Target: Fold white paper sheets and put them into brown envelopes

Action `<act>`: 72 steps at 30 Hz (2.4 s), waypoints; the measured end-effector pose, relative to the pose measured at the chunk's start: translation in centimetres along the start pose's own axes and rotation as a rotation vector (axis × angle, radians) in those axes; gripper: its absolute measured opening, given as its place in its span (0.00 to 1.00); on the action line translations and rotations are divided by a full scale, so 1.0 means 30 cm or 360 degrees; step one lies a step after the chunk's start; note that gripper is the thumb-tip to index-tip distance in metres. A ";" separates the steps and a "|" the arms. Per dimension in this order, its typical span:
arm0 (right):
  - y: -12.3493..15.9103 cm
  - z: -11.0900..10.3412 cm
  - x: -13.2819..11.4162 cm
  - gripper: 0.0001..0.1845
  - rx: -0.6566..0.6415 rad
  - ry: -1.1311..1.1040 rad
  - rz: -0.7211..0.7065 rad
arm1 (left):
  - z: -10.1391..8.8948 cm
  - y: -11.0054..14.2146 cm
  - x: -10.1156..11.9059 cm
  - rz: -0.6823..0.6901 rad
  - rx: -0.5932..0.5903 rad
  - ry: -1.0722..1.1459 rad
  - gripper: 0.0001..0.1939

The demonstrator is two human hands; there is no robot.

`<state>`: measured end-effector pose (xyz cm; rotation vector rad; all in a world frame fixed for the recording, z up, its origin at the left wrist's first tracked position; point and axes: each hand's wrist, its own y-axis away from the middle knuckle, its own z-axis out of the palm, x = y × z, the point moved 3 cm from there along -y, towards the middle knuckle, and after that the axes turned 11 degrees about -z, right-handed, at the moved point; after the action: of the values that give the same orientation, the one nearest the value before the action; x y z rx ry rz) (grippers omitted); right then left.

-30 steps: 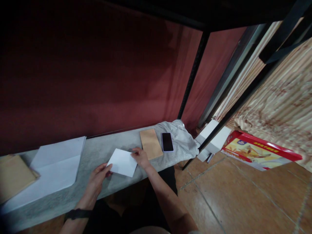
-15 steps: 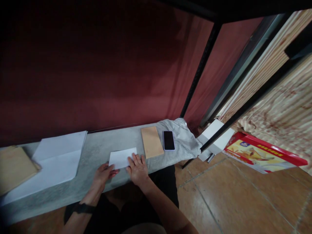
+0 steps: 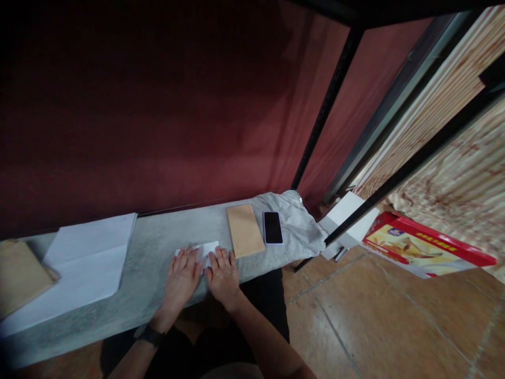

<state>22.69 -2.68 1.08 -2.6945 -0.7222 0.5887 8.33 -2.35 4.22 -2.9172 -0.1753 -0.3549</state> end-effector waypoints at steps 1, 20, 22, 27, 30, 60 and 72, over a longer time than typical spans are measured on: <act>0.000 -0.002 0.001 0.26 -0.0003 -0.0007 0.0005 | 0.025 -0.010 0.011 0.0074 -0.0041 0.0014 0.27; -0.047 0.067 -0.046 0.29 0.0037 0.0043 -0.0061 | 0.086 -0.085 -0.115 -0.0077 -0.0158 0.0008 0.29; -0.050 0.064 -0.047 0.30 0.0030 0.0072 -0.0034 | 0.057 -0.112 -0.125 -0.0103 -0.0119 -0.0014 0.26; -0.057 0.057 -0.054 0.30 0.0028 0.0085 -0.0006 | -0.006 -0.169 -0.108 -0.0122 -0.0135 -0.0139 0.21; -0.056 0.055 -0.053 0.31 0.0016 0.0078 -0.0001 | -0.018 -0.198 -0.101 -0.0152 -0.0185 -0.0148 0.17; -0.073 0.071 -0.028 0.28 -0.0090 0.0048 -0.0027 | 0.104 0.019 -0.098 0.0004 -0.0095 0.0026 0.32; -0.027 0.078 -0.004 0.31 0.0093 0.0141 -0.0104 | 0.081 0.060 -0.109 -0.0030 0.0002 -0.0163 0.36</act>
<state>21.20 -1.67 -0.63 -2.6141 -0.7540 0.4638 5.97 -3.90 0.76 -2.9358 -0.2179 -0.2080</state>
